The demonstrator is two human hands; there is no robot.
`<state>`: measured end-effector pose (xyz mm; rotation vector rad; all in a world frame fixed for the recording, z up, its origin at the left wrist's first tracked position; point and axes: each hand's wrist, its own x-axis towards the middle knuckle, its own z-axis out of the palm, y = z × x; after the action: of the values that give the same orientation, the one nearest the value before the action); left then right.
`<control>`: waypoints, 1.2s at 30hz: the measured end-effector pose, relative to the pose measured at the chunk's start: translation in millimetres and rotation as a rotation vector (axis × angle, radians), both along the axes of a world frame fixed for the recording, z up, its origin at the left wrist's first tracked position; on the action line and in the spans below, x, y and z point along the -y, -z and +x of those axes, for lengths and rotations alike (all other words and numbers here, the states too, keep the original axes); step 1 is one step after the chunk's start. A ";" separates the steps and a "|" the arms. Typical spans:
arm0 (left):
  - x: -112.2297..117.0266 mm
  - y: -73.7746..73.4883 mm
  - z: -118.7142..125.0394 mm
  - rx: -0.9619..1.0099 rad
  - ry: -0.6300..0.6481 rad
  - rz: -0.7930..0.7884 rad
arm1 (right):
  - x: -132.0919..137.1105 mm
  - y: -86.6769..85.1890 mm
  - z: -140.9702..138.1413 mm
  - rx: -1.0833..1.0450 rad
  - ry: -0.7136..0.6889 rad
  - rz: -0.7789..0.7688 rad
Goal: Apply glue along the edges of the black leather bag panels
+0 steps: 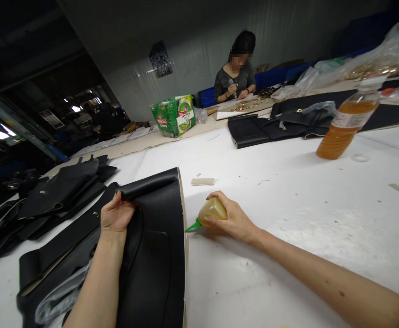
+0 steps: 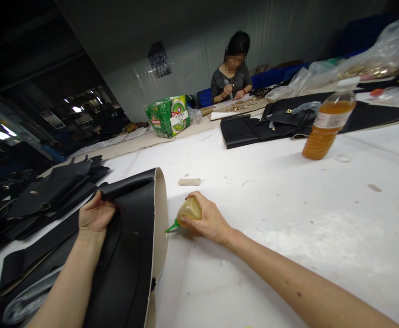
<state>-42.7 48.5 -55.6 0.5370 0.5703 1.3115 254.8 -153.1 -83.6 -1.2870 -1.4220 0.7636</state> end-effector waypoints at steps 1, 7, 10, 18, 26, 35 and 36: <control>-0.2 0.1 -0.2 -0.001 0.000 0.002 | -0.9 0.2 -0.1 -0.002 0.010 0.007; -1.8 0.2 -1.1 0.014 -0.011 0.019 | 11.3 4.6 -2.8 -0.072 -0.158 -0.097; -1.4 -1.0 -0.7 0.018 -0.015 0.024 | 12.9 5.9 -3.7 -0.085 -0.148 -0.114; -1.7 -4.1 -3.1 0.029 -0.020 0.018 | 24.6 2.8 -11.4 -0.145 -0.190 -0.169; -2.4 -4.8 -4.4 0.022 -0.016 0.015 | 33.9 6.3 -10.4 -0.115 -0.124 -0.134; 1.6 -8.7 -2.2 0.003 -0.012 0.026 | 32.8 4.7 -8.2 -0.048 -0.055 -0.067; 1.6 -8.8 -2.1 0.002 -0.013 0.027 | 33.8 4.4 -9.0 -0.058 -0.079 -0.077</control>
<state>-44.9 46.9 -46.8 0.5546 0.5560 1.3333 245.8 -187.0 -88.0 -1.2636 -1.4153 0.9097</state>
